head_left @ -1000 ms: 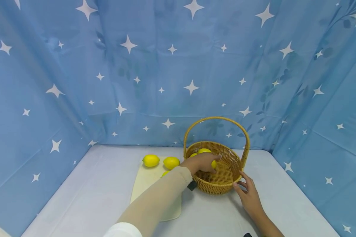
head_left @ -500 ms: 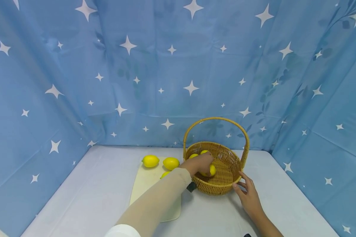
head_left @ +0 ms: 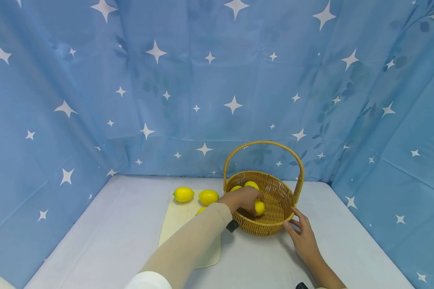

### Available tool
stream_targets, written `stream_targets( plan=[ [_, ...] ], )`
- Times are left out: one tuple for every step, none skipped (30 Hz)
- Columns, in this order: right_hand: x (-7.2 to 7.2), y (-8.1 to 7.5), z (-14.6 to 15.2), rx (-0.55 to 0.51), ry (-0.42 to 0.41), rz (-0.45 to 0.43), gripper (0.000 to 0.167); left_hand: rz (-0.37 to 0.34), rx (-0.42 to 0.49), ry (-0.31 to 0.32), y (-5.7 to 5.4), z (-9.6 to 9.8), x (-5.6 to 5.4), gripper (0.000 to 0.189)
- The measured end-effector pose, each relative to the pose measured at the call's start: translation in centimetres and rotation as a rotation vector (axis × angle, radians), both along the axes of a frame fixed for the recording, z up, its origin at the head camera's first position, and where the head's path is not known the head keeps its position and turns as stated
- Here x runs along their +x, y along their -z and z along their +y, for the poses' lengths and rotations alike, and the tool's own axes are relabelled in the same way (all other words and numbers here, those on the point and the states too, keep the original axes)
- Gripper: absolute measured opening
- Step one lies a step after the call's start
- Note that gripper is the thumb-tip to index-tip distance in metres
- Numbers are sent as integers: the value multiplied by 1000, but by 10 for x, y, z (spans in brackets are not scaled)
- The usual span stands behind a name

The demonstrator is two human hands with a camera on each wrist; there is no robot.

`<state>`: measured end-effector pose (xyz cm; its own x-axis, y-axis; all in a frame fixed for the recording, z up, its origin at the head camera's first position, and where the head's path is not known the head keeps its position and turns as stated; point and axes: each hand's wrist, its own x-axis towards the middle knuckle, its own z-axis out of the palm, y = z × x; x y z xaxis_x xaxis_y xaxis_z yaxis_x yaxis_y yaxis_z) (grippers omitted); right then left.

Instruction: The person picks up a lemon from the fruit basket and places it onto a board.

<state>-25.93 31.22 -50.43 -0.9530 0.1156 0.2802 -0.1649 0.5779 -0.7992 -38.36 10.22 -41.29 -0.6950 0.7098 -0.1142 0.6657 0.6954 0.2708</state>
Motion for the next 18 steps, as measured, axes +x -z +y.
stream_targets(
  plan=[
    [0,0,0,-1,2,-3,64,-3,6,3,0,0,0,54],
    [-1,1,0,-1,5,-6,65,-4,9,9,1,-1,-1,54],
    [-1,1,1,-2,7,-9,65,-4,15,13,1,-1,-2,54],
    [-2,1,0,-4,8,-11,65,-4,22,16,2,-1,-2,55],
    [-2,1,0,-4,8,-12,65,-2,31,20,3,-2,-3,56],
    [-2,1,0,-5,8,-11,65,-1,40,19,4,-3,-4,57],
    [-2,1,0,-4,7,-8,64,6,52,23,5,-3,-4,60],
    [-2,1,0,-2,8,-5,64,14,62,26,6,-4,-5,62],
    [-2,1,-1,-1,8,-4,64,24,72,28,6,-5,-5,64],
    [-2,1,-1,2,8,-3,64,33,80,28,7,-6,-5,67],
    [-2,1,-1,4,9,-3,64,42,86,28,6,-7,-5,69],
    [-2,1,-1,7,10,-5,64,49,92,26,6,-8,-5,70],
    [-2,0,-1,9,11,-6,64,61,93,30,5,-9,-4,71],
    [-2,0,-1,10,13,-8,65,69,92,31,3,-10,-3,70],
    [-1,0,-1,11,12,-8,65,78,89,30,2,-12,-2,70],
    [-1,0,-1,9,12,-6,64,90,87,32,-1,-13,-1,69],
    [-1,0,0,8,11,-4,64,107,83,37,-3,-15,0,68],
    [-1,0,0,6,10,-2,64,120,79,40,-5,-16,1,66]
  ],
)
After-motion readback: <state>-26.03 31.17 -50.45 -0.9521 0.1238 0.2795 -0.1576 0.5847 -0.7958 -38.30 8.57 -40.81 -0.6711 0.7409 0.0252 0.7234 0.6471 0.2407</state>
